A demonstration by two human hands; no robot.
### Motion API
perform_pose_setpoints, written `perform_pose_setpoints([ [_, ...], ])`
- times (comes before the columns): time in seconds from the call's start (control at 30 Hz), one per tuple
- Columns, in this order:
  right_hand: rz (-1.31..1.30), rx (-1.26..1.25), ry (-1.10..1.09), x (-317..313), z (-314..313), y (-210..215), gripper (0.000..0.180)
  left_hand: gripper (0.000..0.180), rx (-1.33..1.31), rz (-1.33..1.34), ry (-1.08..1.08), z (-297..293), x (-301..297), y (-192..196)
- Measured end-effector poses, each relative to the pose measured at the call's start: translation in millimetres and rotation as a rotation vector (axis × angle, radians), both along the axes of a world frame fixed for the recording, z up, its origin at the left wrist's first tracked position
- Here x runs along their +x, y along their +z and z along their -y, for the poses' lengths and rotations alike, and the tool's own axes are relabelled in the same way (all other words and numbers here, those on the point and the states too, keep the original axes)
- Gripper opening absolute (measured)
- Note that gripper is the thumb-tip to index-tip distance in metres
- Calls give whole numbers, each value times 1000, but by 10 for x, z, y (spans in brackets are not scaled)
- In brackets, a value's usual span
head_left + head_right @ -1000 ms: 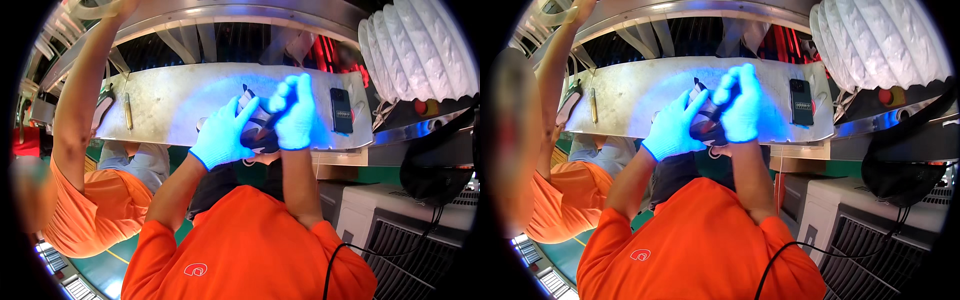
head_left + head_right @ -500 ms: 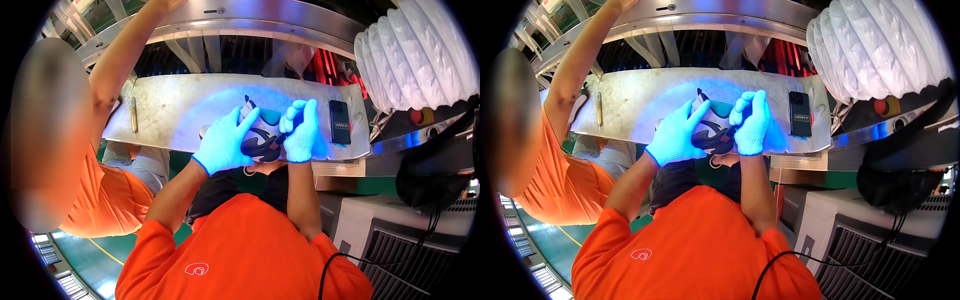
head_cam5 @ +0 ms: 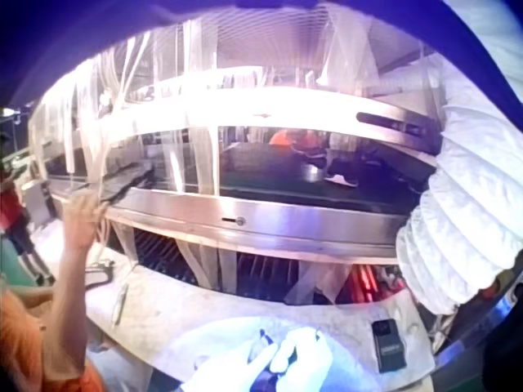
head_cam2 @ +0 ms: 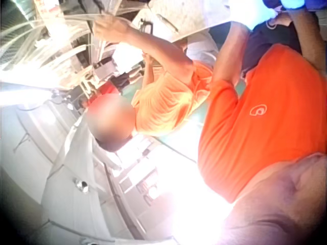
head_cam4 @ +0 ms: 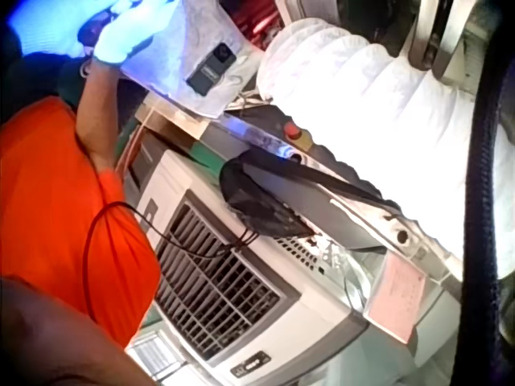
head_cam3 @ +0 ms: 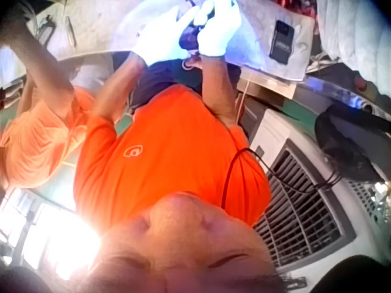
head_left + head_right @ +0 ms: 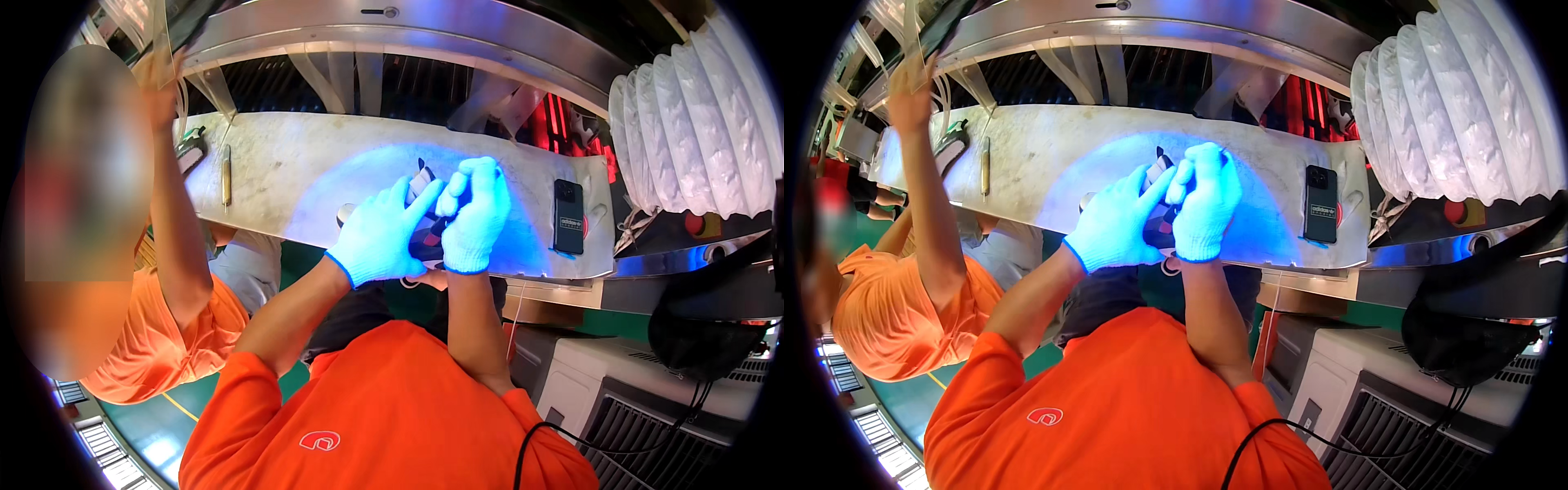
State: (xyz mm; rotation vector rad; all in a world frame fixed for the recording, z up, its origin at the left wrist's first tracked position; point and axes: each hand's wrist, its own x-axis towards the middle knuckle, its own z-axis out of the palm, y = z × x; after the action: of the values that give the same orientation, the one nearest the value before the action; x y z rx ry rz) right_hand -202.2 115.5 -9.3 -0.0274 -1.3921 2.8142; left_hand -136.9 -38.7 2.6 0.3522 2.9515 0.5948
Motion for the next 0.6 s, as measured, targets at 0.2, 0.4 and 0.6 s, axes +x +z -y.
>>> perform_pose_setpoints([
  [0.2,149,-392,27,-293,-494,-215,41,130,-4,-49,-2,-7,10,-14],
  [0.4,-12,-152,-32,-255,-489,-329,39,131,-51,-95,-37,-38,85,33],
  [0.6,-19,-321,199,-180,-488,-396,42,126,-85,-170,72,-255,142,-35],
])
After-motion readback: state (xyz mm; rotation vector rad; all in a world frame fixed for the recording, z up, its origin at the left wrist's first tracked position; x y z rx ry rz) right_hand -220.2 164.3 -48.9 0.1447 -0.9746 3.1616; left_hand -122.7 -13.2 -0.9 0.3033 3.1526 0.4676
